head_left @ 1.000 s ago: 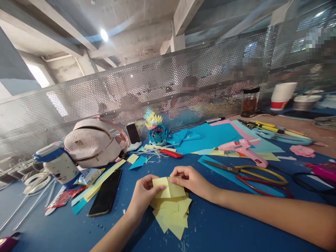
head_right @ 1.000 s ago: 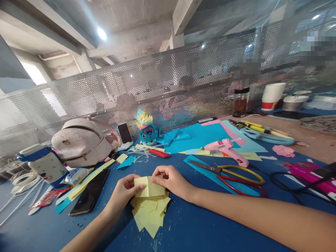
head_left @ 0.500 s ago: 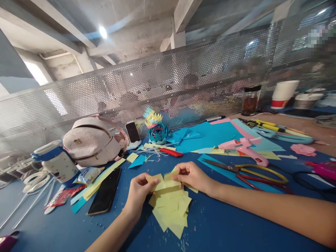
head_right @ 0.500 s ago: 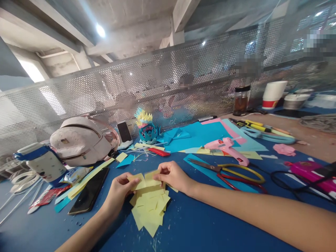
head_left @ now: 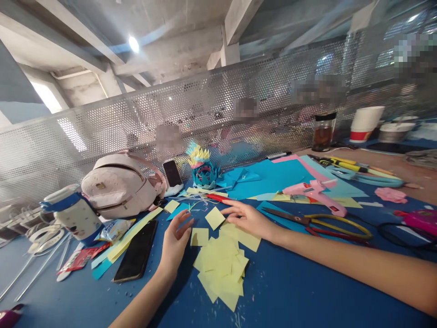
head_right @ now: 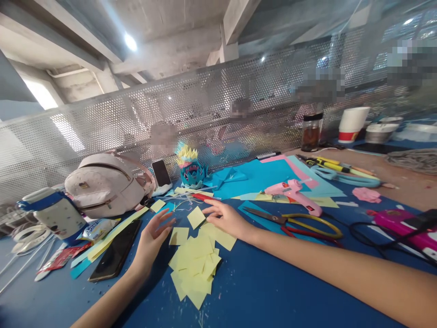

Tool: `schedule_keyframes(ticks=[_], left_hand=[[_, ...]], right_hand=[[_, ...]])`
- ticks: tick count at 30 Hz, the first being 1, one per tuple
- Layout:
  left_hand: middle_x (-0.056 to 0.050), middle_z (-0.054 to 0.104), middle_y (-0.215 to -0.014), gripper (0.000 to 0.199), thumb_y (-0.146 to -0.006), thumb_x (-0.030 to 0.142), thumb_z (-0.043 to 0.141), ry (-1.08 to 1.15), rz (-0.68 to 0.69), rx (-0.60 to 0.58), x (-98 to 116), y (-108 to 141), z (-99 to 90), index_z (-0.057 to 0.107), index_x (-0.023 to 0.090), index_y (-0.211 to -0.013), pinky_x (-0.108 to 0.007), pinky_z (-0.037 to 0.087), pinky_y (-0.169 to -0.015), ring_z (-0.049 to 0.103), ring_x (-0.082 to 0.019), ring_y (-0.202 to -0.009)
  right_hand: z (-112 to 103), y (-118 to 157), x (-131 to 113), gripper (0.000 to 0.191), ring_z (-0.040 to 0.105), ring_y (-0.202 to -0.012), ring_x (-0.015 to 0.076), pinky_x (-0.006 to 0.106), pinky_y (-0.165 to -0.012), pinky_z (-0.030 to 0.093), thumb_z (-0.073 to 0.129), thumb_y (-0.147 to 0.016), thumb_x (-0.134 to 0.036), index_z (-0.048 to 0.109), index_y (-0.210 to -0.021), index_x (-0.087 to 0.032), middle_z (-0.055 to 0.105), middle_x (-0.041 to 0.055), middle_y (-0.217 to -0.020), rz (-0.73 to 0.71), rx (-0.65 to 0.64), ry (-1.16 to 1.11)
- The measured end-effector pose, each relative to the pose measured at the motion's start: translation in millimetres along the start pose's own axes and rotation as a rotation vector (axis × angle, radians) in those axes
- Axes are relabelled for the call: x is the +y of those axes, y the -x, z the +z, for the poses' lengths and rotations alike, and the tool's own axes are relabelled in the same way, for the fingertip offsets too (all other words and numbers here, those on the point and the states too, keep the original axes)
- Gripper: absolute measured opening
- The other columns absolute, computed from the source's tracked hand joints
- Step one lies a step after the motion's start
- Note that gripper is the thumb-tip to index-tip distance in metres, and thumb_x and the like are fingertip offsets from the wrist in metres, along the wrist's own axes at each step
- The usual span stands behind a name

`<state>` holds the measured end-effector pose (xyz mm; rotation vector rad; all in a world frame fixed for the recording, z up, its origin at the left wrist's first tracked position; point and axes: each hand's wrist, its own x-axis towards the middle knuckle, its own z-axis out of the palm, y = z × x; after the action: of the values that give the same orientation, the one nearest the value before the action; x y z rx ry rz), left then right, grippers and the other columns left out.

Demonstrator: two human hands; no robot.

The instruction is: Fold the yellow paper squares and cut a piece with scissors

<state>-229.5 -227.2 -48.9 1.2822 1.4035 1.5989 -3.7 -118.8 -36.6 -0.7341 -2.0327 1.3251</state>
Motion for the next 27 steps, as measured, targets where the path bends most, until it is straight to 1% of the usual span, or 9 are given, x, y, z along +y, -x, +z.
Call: schedule_keyframes(ticks=[2,5,8,10,12,18,20,25,27], left_hand=[[-0.013,0.054,-0.128,0.046,-0.074,0.026,0.063,-0.017,0.041,0.01,-4,-1,-1.6,0.053,0.018,-0.118,-0.038,0.041,-0.097,0.054,-0.026,-0.115],[-0.013,0.056,-0.126,0.039,-0.075,0.024,0.061,-0.047,0.089,0.012,-6,-1,-1.1,0.056,0.018,-0.113,-0.039,0.041,-0.097,0.054,-0.027,-0.116],[-0.013,0.059,-0.122,0.035,-0.077,0.024,0.057,-0.073,0.108,0.004,-5,1,1.5,0.058,0.018,-0.111,-0.039,0.044,-0.094,0.056,-0.026,-0.111],[-0.012,0.06,-0.12,0.032,-0.078,0.024,0.056,-0.088,0.115,0.011,-5,2,3.5,0.059,0.018,-0.11,-0.038,0.045,-0.091,0.058,-0.026,-0.108],[-0.011,0.061,-0.118,0.031,-0.078,0.023,0.055,-0.107,0.118,0.012,-4,3,4.8,0.059,0.019,-0.109,-0.038,0.046,-0.089,0.058,-0.026,-0.107],[-0.011,0.061,-0.116,0.029,-0.079,0.021,0.051,-0.141,0.117,0.011,-3,5,5.5,0.059,0.019,-0.107,-0.036,0.046,-0.086,0.058,-0.024,-0.105],[-0.01,0.062,-0.114,0.028,-0.079,0.02,0.05,-0.149,0.117,0.004,-2,5,5.0,0.06,0.019,-0.106,-0.035,0.046,-0.085,0.058,-0.024,-0.105],[-0.009,0.064,-0.11,0.027,-0.079,0.019,0.05,-0.161,0.121,-0.002,0,6,4.5,0.061,0.019,-0.103,-0.033,0.046,-0.083,0.058,-0.024,-0.104],[-0.009,0.064,-0.108,0.026,-0.078,0.019,0.05,-0.162,0.117,0.006,1,6,4.8,0.062,0.019,-0.102,-0.033,0.046,-0.083,0.058,-0.024,-0.104]], right_hand=[[-8,0,-4,0.064,0.058,-0.1,0.0218,0.033,-0.076,0.05,0.059,-0.076,-0.034,0.036,-0.135,-0.024,0.053,0.0118,-0.126,-0.034,-0.03,0.126],[-21,4,-14,0.074,0.054,-0.104,0.0252,0.034,-0.078,0.049,0.069,-0.066,-0.042,0.04,-0.132,-0.025,0.051,0.0108,-0.123,-0.003,-0.146,0.374],[-27,8,-24,0.078,0.047,-0.112,0.0282,0.034,-0.087,0.044,0.072,-0.062,-0.047,0.044,-0.131,-0.024,0.048,0.0098,-0.127,-0.011,-0.279,0.487],[-27,9,-27,0.078,0.043,-0.117,0.0289,0.035,-0.092,0.041,0.07,-0.063,-0.049,0.044,-0.131,-0.023,0.046,0.009,-0.13,-0.04,-0.319,0.5],[-27,8,-26,0.077,0.041,-0.118,0.0291,0.035,-0.095,0.038,0.07,-0.063,-0.051,0.045,-0.13,-0.022,0.046,0.009,-0.129,-0.059,-0.331,0.517],[-34,0,-20,0.078,0.044,-0.112,0.0271,0.034,-0.09,0.04,0.072,-0.059,-0.05,0.047,-0.128,-0.023,0.05,0.0087,-0.119,-0.058,-0.434,0.514],[-36,-1,-20,0.079,0.045,-0.11,0.0261,0.033,-0.089,0.041,0.073,-0.059,-0.049,0.046,-0.129,-0.022,0.052,0.0087,-0.116,-0.048,-0.443,0.495],[-36,-1,-23,0.077,0.039,-0.117,0.0279,0.033,-0.09,0.04,0.071,-0.062,-0.05,0.045,-0.13,-0.025,0.042,0.0083,-0.129,-0.083,-0.448,0.518],[-37,-2,-22,0.075,0.04,-0.116,0.028,0.033,-0.089,0.04,0.072,-0.061,-0.049,0.046,-0.128,-0.025,0.042,0.0079,-0.128,-0.078,-0.459,0.524]])
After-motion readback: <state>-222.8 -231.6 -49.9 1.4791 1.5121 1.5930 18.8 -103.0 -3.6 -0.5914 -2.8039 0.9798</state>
